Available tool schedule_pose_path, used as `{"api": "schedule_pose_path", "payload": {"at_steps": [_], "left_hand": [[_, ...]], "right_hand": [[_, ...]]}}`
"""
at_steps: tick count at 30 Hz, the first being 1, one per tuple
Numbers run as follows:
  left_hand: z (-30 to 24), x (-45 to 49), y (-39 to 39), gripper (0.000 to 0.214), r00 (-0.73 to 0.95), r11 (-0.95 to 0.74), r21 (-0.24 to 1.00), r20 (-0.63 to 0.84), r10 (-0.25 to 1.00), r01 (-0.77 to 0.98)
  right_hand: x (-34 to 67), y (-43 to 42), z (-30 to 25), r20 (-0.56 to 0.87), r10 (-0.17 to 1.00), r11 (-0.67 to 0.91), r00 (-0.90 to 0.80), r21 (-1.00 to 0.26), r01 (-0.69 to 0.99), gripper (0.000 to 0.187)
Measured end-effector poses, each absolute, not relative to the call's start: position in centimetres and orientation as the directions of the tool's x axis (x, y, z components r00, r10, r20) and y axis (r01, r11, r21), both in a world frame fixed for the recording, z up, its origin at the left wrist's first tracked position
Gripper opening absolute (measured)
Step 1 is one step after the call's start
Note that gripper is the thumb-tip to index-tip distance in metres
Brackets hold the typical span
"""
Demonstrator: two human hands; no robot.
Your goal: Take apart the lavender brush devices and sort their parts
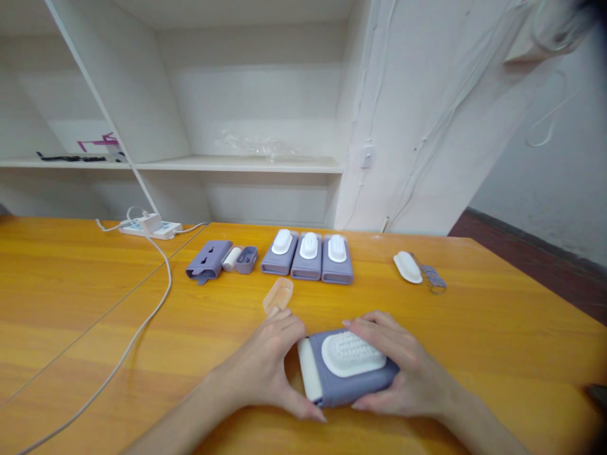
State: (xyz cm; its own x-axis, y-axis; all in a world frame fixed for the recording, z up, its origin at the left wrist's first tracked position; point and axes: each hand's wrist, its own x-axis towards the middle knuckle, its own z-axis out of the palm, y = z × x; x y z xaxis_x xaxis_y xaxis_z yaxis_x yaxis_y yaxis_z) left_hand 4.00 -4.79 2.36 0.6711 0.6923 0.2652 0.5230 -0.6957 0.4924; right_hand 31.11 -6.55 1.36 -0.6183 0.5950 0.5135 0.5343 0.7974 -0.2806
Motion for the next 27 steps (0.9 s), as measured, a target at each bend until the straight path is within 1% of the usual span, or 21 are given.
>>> {"api": "schedule_pose_path", "payload": {"at_steps": [4, 6, 8, 10, 13, 16, 18, 20, 23, 27], "left_hand": [[2.6, 3.7, -5.0, 0.067, 0.666, -0.691, 0.424, 0.235, 0.708, 0.585], [2.8, 3.7, -5.1, 0.071, 0.655, -0.678, 0.422, 0.225, 0.721, 0.601], [2.9, 3.7, -5.0, 0.073, 0.668, -0.67, 0.47, 0.203, 0.716, 0.575], [2.8, 3.8, -4.9, 0.074, 0.672, -0.66, 0.531, 0.21, 0.71, 0.531], [1.9, 4.2, -4.8, 0.076, 0.625, -0.652, 0.61, 0.306, 0.718, 0.451], [0.8, 4.8, -4.9, 0.072, 0.568, -0.671, 0.648, 0.418, 0.709, 0.36], [0.3, 5.2, -5.1, 0.069, 0.524, -0.705, 0.625, 0.498, 0.691, 0.335], [0.1, 5.5, -5.2, 0.063, 0.495, -0.744, 0.576, 0.564, 0.661, 0.338], [0.0, 5.7, -5.0, 0.054, 0.504, -0.787, 0.505, 0.606, 0.616, 0.354], [-0.3, 5.7, -4.5, 0.055, 0.506, -0.818, 0.443, 0.643, 0.575, 0.366]], "right_hand": [[31.0, -6.7, 1.5, 0.52, 0.558, 0.824, -0.647, -0.251, 0.508, 0.085], [31.0, -6.8, 1.5, 0.527, 0.572, 0.815, -0.629, -0.275, 0.51, 0.086], [30.9, -7.0, 1.4, 0.529, 0.618, 0.783, -0.582, -0.342, 0.52, 0.087], [30.6, -7.2, 1.4, 0.523, 0.679, 0.733, -0.515, -0.435, 0.524, 0.086], [30.1, -7.5, 1.6, 0.502, 0.757, 0.653, -0.418, -0.556, 0.515, 0.082], [29.8, -7.6, 2.1, 0.479, 0.793, 0.61, -0.377, -0.614, 0.502, 0.077], [29.9, -7.5, 2.3, 0.476, 0.799, 0.601, -0.367, -0.621, 0.503, 0.076], [30.2, -7.4, 2.3, 0.473, 0.804, 0.595, -0.361, -0.618, 0.515, 0.076], [30.4, -7.3, 2.2, 0.452, 0.818, 0.575, -0.355, -0.616, 0.539, 0.076], [30.4, -7.3, 2.2, 0.42, 0.833, 0.554, -0.361, -0.628, 0.547, 0.076]]}}
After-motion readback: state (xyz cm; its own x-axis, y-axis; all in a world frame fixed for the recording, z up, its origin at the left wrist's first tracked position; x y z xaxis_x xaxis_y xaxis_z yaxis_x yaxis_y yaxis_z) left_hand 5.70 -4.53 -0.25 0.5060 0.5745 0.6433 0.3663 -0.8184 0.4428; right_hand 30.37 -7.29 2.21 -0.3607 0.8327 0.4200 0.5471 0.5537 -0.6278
